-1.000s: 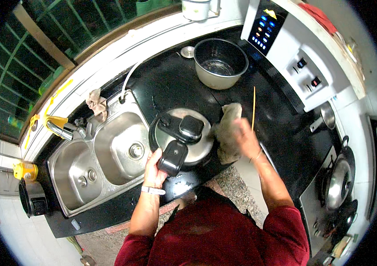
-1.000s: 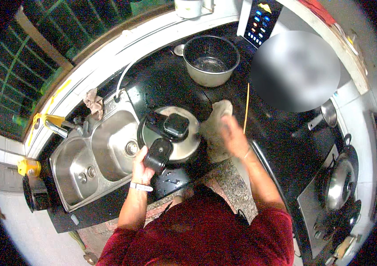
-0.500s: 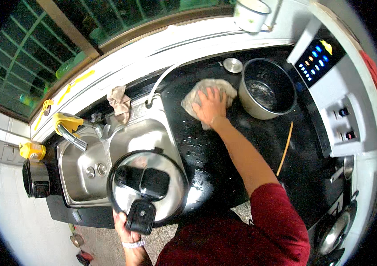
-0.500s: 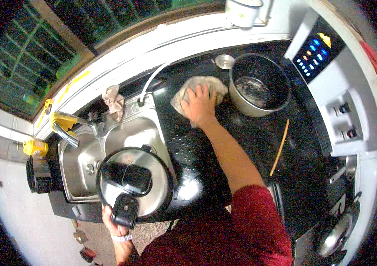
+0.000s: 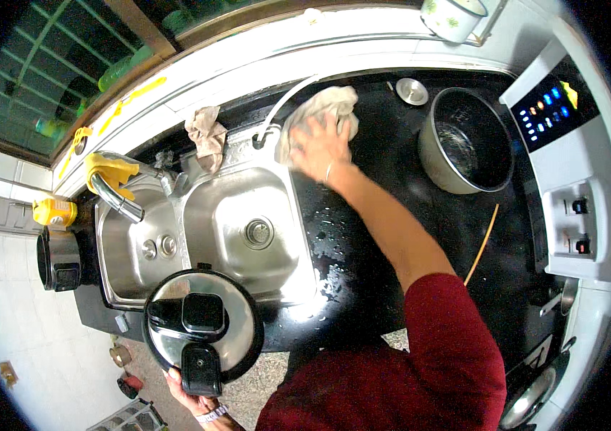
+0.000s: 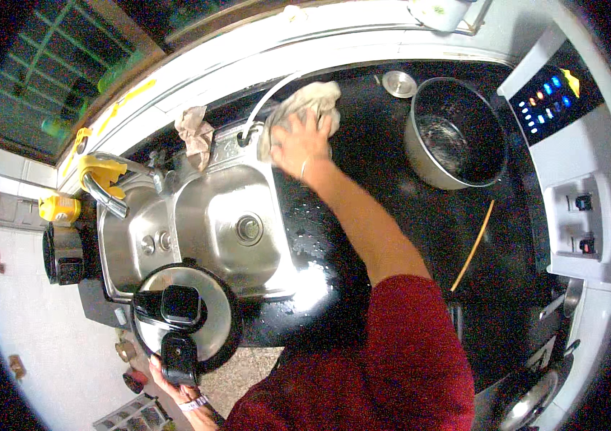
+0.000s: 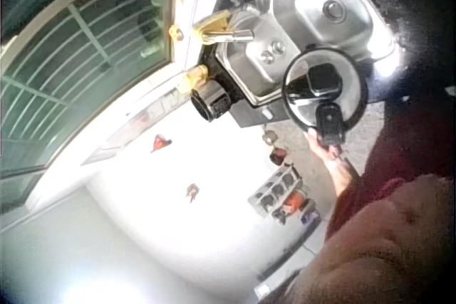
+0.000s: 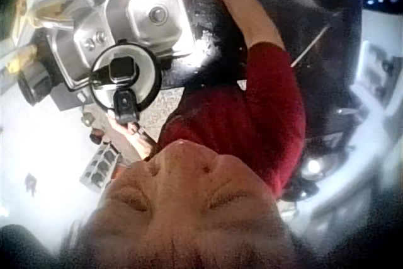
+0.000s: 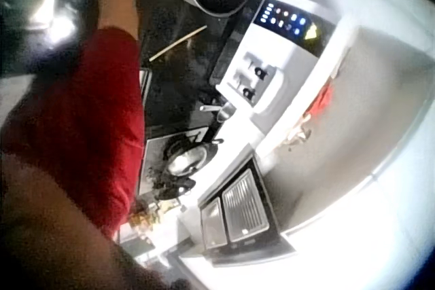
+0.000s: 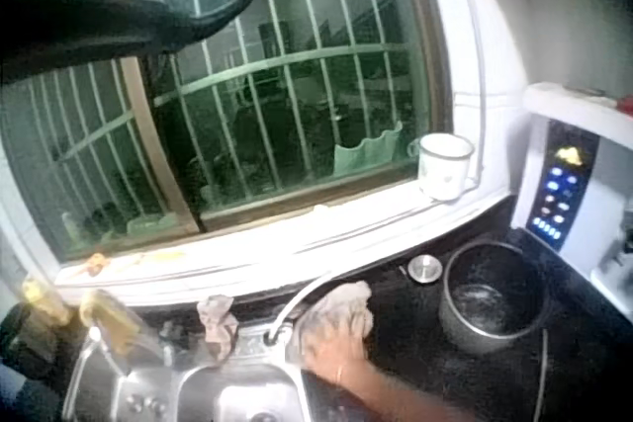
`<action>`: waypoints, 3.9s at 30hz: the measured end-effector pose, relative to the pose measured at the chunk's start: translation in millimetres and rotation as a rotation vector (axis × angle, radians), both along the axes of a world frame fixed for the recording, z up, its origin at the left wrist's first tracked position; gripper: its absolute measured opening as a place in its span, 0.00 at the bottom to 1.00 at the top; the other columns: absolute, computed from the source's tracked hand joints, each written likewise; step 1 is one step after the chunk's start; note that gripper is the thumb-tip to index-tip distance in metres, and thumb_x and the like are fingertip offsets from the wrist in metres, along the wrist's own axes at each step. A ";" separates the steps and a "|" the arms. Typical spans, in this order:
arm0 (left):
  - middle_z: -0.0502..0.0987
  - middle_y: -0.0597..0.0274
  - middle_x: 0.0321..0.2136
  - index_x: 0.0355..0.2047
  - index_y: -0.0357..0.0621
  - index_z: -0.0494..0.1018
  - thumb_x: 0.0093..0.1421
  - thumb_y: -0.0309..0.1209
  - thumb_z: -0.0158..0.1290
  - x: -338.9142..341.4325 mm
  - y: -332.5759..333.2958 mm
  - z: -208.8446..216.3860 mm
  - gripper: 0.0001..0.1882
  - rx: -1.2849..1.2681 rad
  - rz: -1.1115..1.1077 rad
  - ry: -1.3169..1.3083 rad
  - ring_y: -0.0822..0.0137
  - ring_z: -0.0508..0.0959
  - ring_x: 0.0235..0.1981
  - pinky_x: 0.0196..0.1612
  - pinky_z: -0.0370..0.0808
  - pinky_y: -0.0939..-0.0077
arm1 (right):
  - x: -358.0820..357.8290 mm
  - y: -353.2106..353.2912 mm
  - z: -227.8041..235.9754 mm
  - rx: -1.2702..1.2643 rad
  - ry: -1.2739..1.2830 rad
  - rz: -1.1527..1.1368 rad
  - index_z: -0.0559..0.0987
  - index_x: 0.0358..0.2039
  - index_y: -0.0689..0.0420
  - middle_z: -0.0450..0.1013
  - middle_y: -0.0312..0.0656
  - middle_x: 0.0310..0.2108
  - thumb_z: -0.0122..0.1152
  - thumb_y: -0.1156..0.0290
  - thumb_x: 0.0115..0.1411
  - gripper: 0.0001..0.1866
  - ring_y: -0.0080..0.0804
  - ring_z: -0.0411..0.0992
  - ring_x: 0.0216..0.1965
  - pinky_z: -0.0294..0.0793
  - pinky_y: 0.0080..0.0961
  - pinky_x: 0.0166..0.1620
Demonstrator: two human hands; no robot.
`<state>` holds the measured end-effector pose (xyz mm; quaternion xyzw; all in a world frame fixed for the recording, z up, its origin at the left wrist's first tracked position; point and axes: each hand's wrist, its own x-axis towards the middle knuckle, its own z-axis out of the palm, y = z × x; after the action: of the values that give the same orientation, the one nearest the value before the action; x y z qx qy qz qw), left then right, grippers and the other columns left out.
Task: The person cleans a sink basin and a pressure cooker lid using a rag and a sponge while rinsing them under running water.
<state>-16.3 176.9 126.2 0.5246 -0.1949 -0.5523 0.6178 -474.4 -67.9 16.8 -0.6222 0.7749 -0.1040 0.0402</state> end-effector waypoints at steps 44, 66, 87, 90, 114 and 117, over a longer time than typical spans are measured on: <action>0.77 0.47 0.44 0.49 0.38 0.71 0.64 0.39 0.54 184.4 -12.4 -8.1 0.19 -0.199 -0.282 0.217 0.52 0.80 0.42 0.48 0.81 0.54 | 112.7 351.3 -9.4 -0.144 0.240 -0.454 0.70 0.60 0.43 0.68 0.42 0.54 0.63 0.58 0.54 0.31 0.49 0.66 0.50 0.69 0.46 0.47; 0.77 0.46 0.47 0.53 0.37 0.68 0.59 0.35 0.58 212.0 -3.0 2.9 0.24 -0.218 -0.228 0.325 0.51 0.79 0.45 0.48 0.80 0.49 | 270.1 247.1 -37.4 -0.161 -1.917 0.093 0.73 0.56 0.61 0.75 0.42 0.48 0.53 0.67 0.68 0.19 0.29 0.74 0.46 0.75 0.28 0.51; 0.81 0.52 0.39 0.39 0.38 0.76 0.61 0.29 0.57 -211.0 -99.3 -100.1 0.09 0.234 -0.840 0.720 0.58 0.82 0.40 0.49 0.78 0.59 | 75.5 472.5 5.4 -0.567 -2.003 -0.527 0.71 0.58 0.63 0.74 0.45 0.52 0.52 0.70 0.64 0.23 0.36 0.75 0.49 0.75 0.32 0.53; 0.81 0.52 0.39 0.40 0.38 0.75 0.61 0.29 0.57 -238.4 -99.0 -100.4 0.09 0.234 -0.830 0.720 0.58 0.82 0.40 0.49 0.78 0.59 | 61.0 459.2 22.7 -0.586 -2.012 -0.496 0.72 0.58 0.63 0.74 0.45 0.52 0.52 0.68 0.64 0.22 0.37 0.75 0.49 0.75 0.33 0.54; 0.79 0.50 0.20 0.33 0.26 0.74 0.62 0.54 0.54 -251.6 -102.4 -102.3 0.32 0.023 -1.449 -0.825 0.60 0.81 0.24 0.30 0.76 0.66 | 30.1 255.4 125.0 -0.343 -2.072 -0.066 0.72 0.54 0.65 0.73 0.44 0.51 0.44 0.68 0.69 0.19 0.33 0.72 0.50 0.71 0.30 0.55; 0.79 0.49 0.18 0.24 0.30 0.77 0.61 0.57 0.51 -247.9 -109.2 -144.7 0.34 -0.175 -1.429 -0.890 0.55 0.83 0.26 0.34 0.77 0.61 | 44.9 196.3 147.9 -0.440 -1.369 0.090 0.73 0.55 0.63 0.73 0.42 0.51 0.49 0.73 0.66 0.18 0.30 0.71 0.51 0.69 0.28 0.56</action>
<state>-264.2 67.7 -18.5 0.3940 -0.7470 -0.5350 0.0241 -429.5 128.4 164.7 -0.4422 0.5105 -0.6226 0.3951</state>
